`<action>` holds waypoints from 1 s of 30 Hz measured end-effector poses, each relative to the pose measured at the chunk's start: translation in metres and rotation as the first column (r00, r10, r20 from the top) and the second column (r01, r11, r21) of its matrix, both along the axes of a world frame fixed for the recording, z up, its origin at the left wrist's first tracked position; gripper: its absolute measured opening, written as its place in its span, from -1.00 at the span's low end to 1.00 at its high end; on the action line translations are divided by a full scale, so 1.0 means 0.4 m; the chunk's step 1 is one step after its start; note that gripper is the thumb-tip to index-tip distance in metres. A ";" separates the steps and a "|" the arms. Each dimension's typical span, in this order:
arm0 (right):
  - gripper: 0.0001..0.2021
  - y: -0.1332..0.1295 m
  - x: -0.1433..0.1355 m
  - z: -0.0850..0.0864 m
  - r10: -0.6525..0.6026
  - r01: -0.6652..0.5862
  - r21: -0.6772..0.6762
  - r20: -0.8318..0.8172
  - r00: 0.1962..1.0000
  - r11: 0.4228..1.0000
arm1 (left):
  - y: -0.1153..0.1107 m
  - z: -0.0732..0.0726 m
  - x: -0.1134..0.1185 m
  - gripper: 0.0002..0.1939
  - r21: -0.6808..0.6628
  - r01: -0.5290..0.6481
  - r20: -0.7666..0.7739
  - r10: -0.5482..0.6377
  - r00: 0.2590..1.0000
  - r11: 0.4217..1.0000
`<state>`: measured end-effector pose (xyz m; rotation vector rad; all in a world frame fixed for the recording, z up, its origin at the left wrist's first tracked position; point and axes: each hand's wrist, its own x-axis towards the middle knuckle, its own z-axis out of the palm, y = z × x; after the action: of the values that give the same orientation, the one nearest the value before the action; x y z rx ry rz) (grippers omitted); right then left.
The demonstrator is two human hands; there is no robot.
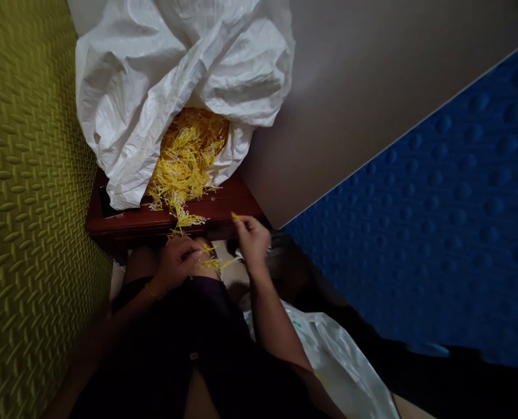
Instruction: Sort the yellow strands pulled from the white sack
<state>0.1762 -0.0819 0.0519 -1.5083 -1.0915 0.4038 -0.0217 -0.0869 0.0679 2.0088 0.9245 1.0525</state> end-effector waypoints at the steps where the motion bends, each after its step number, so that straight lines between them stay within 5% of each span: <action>1: -0.79 0.005 0.016 0.001 0.012 -0.015 -0.030 -0.097 0.995 0.999 | -0.002 0.003 -0.003 -0.82 -0.008 -0.006 -0.004 0.006 1.000 1.000; 4: -0.80 -0.003 0.029 0.013 0.242 -0.296 -0.080 -0.399 0.884 0.952 | 0.000 0.008 -0.009 -0.83 -0.055 -0.045 0.032 0.047 0.998 0.997; 7: -0.75 -0.029 -0.007 0.031 0.437 -0.561 -0.080 -0.541 0.719 0.824 | 0.007 0.005 -0.002 -0.83 -0.110 -0.024 0.097 0.035 0.995 0.994; 11: -0.66 -0.050 -0.064 0.042 0.568 -0.755 -0.098 -0.598 0.565 0.648 | 0.013 -0.006 0.007 -0.84 -0.104 -0.003 0.106 0.015 0.994 0.995; 13: -0.67 -0.052 -0.078 0.042 0.595 -0.780 -0.095 -0.592 0.544 0.619 | 0.014 -0.011 0.006 -0.83 -0.085 -0.011 0.063 0.017 0.998 0.996; 17: -0.72 -0.052 -0.087 0.037 0.590 -0.704 -0.129 -0.452 0.669 0.699 | 0.012 -0.016 0.002 -0.82 -0.005 -0.061 -0.063 0.060 0.996 0.998; 22: -0.82 -0.039 -0.066 0.035 0.568 -0.562 -0.198 -0.028 0.822 0.803 | 0.002 -0.015 0.002 -0.83 0.121 -0.117 -0.165 0.136 0.977 0.986; 25: -0.85 -0.020 -0.055 0.040 0.496 -0.474 -0.150 0.192 0.847 0.867 | 0.003 -0.017 0.002 -0.82 0.108 -0.137 -0.157 0.153 0.976 0.985; 30: -0.83 0.022 -0.093 0.043 0.446 -0.438 -0.107 0.353 0.823 0.893 | 0.033 -0.035 0.004 -0.85 -0.063 -0.184 0.025 0.185 0.982 0.981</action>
<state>0.1390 -0.0730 0.0692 -1.3702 -1.7598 0.4586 -0.0199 -0.0739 0.0539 1.8801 1.1304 1.1377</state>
